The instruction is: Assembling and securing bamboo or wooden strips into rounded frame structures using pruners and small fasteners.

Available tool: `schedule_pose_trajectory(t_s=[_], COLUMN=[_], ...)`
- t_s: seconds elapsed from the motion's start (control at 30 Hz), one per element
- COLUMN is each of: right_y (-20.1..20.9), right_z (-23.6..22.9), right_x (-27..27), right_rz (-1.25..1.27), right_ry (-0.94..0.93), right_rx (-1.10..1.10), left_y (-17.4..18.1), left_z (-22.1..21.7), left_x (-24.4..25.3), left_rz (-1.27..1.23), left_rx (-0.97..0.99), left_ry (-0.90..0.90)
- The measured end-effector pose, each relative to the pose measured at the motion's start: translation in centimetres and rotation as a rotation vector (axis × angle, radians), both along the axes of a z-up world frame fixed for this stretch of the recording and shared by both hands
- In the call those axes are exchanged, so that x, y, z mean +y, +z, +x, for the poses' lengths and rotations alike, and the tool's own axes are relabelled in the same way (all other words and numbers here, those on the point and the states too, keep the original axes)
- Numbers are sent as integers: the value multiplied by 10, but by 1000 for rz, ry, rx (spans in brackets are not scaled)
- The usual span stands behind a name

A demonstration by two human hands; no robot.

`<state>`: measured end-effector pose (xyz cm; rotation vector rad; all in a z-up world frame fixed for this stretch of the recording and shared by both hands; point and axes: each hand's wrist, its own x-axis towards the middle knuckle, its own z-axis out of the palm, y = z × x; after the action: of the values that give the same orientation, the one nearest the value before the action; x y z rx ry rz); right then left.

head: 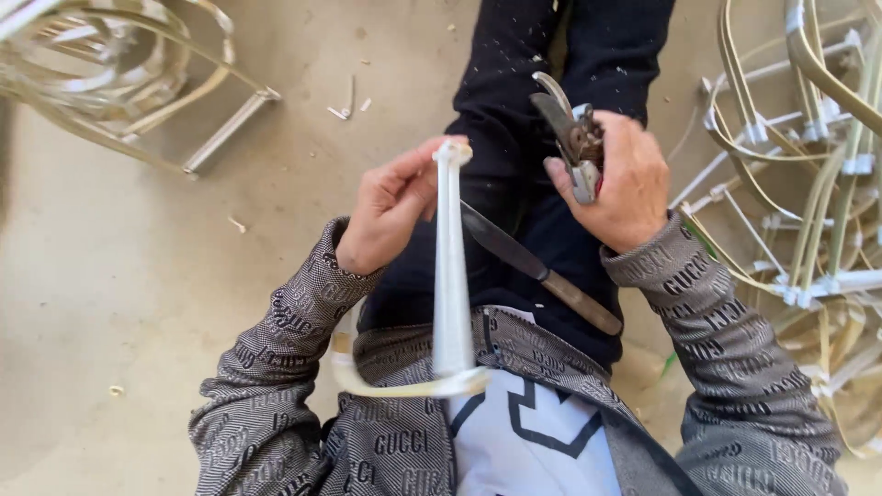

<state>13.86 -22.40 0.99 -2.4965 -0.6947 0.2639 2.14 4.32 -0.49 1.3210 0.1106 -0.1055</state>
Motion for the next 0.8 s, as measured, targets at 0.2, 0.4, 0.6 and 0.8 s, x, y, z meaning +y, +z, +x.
schedule_pose_trajectory(t_s=[0.2,0.4,0.6,0.8], right_y=[42,50,107,119], right_z=[17,1,-33,-36], right_x=[13,-5,27,39], right_rz=[33,259,453,427], right_ry=[264,2,69,231], right_rx=[-618,-116,-61,-195], left_y=[83,120,93,80], left_z=[7,8,4,-4], left_x=[40,25,-8,-32], left_rz=[364,130,143,-37], left_rx=[-288,-158,-129,-139], left_ry=[157,-22,20,34])
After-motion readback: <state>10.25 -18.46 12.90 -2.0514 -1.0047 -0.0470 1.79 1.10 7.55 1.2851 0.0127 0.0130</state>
